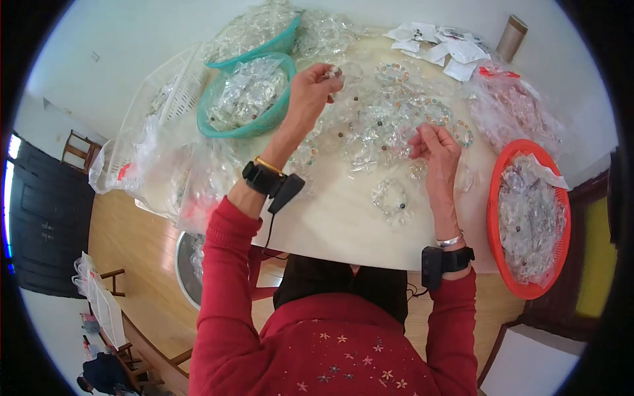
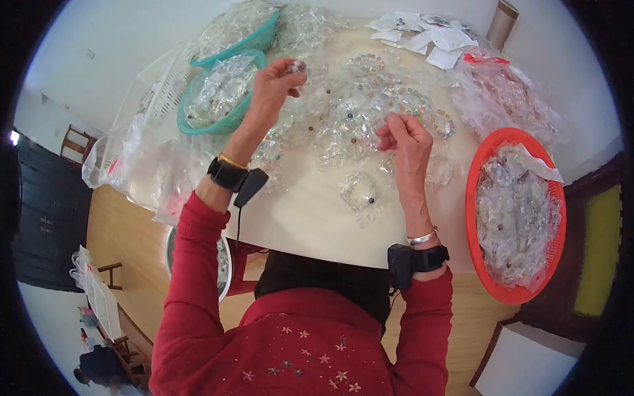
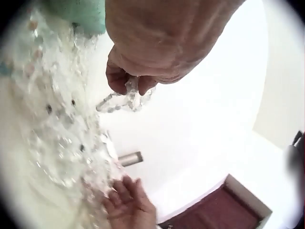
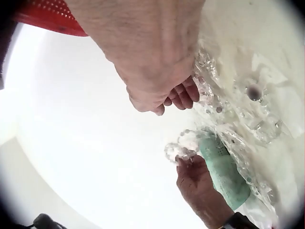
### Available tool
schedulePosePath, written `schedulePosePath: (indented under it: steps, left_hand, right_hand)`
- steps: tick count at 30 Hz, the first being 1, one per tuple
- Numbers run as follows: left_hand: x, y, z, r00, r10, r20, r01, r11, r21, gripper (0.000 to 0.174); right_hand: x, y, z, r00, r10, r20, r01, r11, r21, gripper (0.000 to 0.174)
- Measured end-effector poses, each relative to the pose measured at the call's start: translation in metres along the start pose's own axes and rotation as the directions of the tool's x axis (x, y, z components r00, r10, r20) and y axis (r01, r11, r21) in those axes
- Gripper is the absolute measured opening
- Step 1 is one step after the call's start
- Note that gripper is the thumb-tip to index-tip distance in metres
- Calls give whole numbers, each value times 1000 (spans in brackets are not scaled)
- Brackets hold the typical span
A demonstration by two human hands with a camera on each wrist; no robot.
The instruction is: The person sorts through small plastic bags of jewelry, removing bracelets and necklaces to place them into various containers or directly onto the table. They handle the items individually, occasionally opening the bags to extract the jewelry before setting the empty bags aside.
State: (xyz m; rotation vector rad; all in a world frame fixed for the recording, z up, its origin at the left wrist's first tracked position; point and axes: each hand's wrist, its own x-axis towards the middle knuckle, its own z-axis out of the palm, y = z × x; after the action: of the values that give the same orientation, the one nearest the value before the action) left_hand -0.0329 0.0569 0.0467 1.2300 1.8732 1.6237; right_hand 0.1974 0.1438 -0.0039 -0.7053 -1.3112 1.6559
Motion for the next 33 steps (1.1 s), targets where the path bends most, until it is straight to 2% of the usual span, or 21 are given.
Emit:
schedulePosePath:
  steps: [1, 2, 5, 6, 9, 10, 13, 18, 19, 21, 22, 25, 26, 28, 29, 30, 33]
  left_hand:
    - [-10, 7, 4, 999, -28, -35, 17, 960, -280, 17]
    - [-19, 12, 10, 999, -31, -34, 20, 958, -286, 17]
    - [-45, 19, 35, 984, -164, 70, 169, 731, -662, 9]
    - [-50, 15, 42, 983, -164, 78, 174, 724, -668, 9]
    - [-60, -2, 60, 948, -249, 199, 314, 624, -715, 10]
    - [-61, -6, 63, 945, -255, 206, 322, 618, -717, 10]
    - [-60, -5, 62, 959, -225, 174, 284, 717, -636, 9]
    - [-56, -13, 46, 966, -240, 101, 251, 753, -609, 12]
    - [-56, -14, 46, 966, -238, 103, 251, 755, -605, 12]
    - [-58, -14, 43, 967, -237, 95, 245, 762, -599, 13]
    - [-58, -12, 44, 967, -237, 91, 243, 761, -601, 13]
    - [-60, -7, 48, 966, -201, 163, 257, 811, -526, 14]
    - [-61, -5, 50, 965, -202, 165, 260, 810, -526, 14]
    - [-64, -2, 56, 964, -135, 231, 236, 837, -493, 14]
    - [-65, -1, 58, 959, -101, 265, 221, 850, -478, 15]
    - [-66, -1, 59, 958, -101, 269, 224, 849, -478, 15]
    - [-68, 0, 59, 961, -146, 235, 239, 868, -436, 16]
  right_hand:
    - [-1, 1, 3, 999, 4, 33, -4, 1000, 13, 25]
    - [-2, 0, 7, 1000, 5, 31, -6, 1000, 6, 25]
    - [-7, -9, 19, 995, 53, 90, -66, 985, 157, 23]
    - [-7, -9, 17, 995, 53, 82, -64, 987, 148, 23]
    - [-5, -6, 10, 969, 106, 224, -145, 976, 163, 26]
    - [-3, -2, 5, 969, 114, 217, -150, 976, 157, 26]
    - [4, 6, -2, 969, 106, 223, -116, 993, 32, 33]
    - [4, 7, -6, 987, 104, 123, -112, 991, 66, 40]
    - [4, 9, -5, 997, -27, 72, 28, 999, -24, 39]
    - [6, 13, 0, 955, -296, 19, 293, 932, -214, 38]
    - [6, 13, 2, 955, -296, 23, 294, 932, -214, 38]
    - [5, 8, 3, 841, -535, 81, 523, 766, -372, 43]
    - [3, 5, 5, 842, -534, 80, 522, 767, -375, 43]
    - [-4, -4, 10, 959, -266, 99, 279, 948, -154, 35]
    - [-6, -6, 10, 983, -126, 132, 133, 990, -44, 31]
    - [-7, -5, 8, 984, -126, 128, 133, 990, -46, 31]
    - [-9, -1, 2, 986, 23, 165, -9, 997, -82, 15]
